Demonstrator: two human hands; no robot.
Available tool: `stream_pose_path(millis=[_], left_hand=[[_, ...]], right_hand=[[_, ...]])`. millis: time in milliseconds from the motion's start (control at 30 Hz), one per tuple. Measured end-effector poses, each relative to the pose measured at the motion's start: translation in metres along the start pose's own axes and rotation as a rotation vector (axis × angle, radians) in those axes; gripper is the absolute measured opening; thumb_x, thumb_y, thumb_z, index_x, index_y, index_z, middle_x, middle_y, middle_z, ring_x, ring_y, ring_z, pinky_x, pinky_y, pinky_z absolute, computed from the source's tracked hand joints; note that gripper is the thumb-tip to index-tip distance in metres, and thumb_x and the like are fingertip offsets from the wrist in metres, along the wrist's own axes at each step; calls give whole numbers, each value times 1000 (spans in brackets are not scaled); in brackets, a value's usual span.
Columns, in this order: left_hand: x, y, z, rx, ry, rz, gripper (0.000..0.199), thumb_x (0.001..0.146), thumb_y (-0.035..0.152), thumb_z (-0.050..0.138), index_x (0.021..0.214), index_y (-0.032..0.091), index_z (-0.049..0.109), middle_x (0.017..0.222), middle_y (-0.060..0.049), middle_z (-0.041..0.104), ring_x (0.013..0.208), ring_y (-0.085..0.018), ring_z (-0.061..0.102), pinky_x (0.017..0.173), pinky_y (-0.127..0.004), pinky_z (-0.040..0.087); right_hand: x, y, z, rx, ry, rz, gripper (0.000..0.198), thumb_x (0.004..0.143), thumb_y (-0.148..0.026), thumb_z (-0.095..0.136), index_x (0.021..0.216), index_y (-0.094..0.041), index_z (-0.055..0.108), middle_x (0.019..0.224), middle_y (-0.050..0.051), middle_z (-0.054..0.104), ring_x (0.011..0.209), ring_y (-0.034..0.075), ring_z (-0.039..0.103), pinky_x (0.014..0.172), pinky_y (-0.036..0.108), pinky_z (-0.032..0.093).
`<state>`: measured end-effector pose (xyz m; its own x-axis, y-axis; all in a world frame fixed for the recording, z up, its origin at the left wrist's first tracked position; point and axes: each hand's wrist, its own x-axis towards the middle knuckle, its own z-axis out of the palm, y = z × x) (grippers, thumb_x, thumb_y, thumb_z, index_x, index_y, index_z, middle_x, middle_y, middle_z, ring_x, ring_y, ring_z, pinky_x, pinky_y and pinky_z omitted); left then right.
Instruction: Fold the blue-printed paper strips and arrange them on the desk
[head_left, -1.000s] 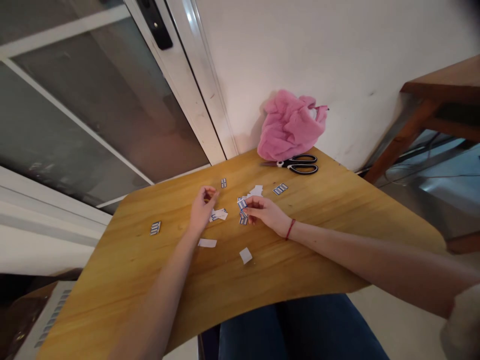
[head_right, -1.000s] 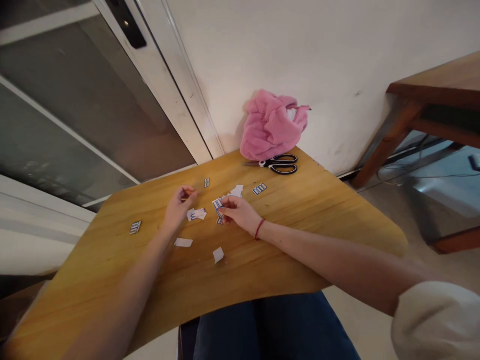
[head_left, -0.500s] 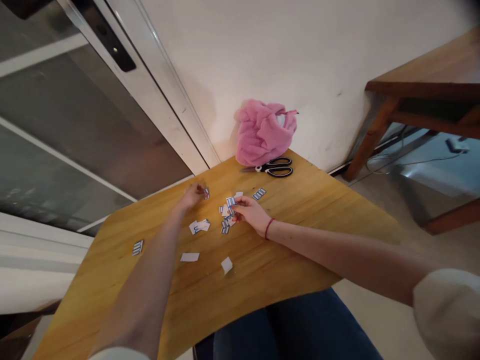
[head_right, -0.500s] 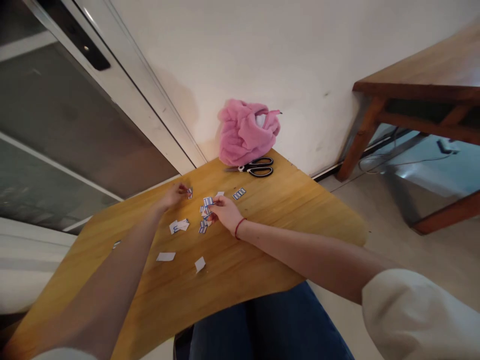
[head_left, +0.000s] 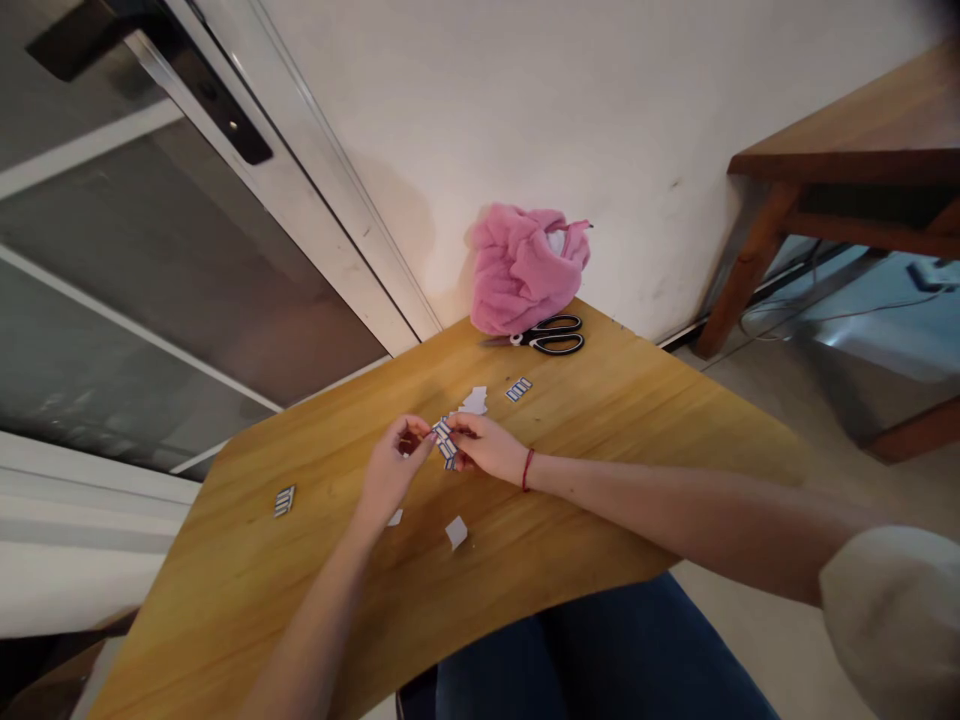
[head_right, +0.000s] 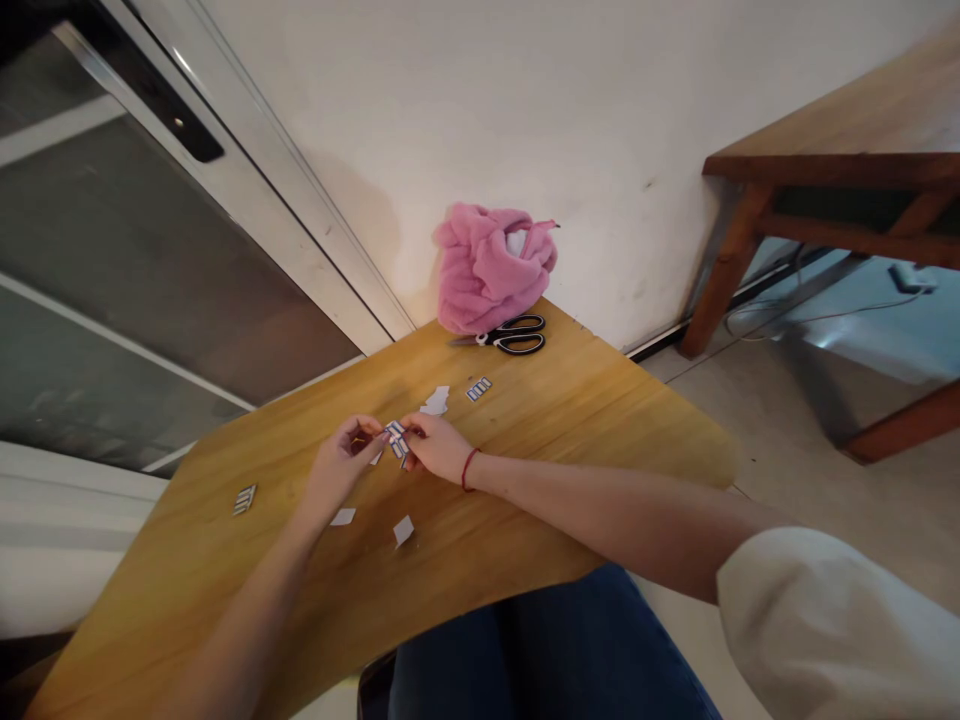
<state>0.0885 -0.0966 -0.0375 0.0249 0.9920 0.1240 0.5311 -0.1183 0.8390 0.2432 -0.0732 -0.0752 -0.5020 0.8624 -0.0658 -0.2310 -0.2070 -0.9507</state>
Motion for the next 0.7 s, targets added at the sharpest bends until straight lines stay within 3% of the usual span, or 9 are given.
stream_pose_path(millis=[200, 333, 500, 700], left_hand=[[-8, -10, 11, 38, 77, 8, 21, 78, 39, 60, 84, 20, 52, 77, 1, 55, 66, -12, 50, 63, -25, 40], [-6, -22, -12, 102, 47, 36, 22, 82, 42, 56, 89, 22, 52, 80, 0, 54, 70, -15, 50, 66, -27, 40], [-1, -50, -45, 528, -33, 178, 21, 77, 34, 64, 95, 24, 63, 96, -4, 60, 92, -22, 49, 87, -37, 36], [2, -58, -45, 527, -40, 180, 13, 78, 34, 63, 84, 22, 62, 87, -4, 60, 89, -22, 49, 83, -34, 37]], right_hand=[[1, 3, -4, 12, -102, -37, 8, 86, -21, 50, 80, -15, 50, 60, -5, 51, 43, 3, 49, 39, 14, 34], [3, 3, -7, 10, -96, 11, 6, 82, -16, 51, 77, -15, 50, 57, -5, 54, 42, 4, 51, 40, 14, 38], [4, 1, -7, 78, -49, 37, 4, 81, -15, 52, 77, -13, 52, 66, -1, 61, 43, 4, 53, 40, 15, 40], [1, -2, -7, 95, -25, 64, 6, 83, -15, 49, 78, -14, 51, 67, 0, 64, 41, 5, 51, 40, 16, 39]])
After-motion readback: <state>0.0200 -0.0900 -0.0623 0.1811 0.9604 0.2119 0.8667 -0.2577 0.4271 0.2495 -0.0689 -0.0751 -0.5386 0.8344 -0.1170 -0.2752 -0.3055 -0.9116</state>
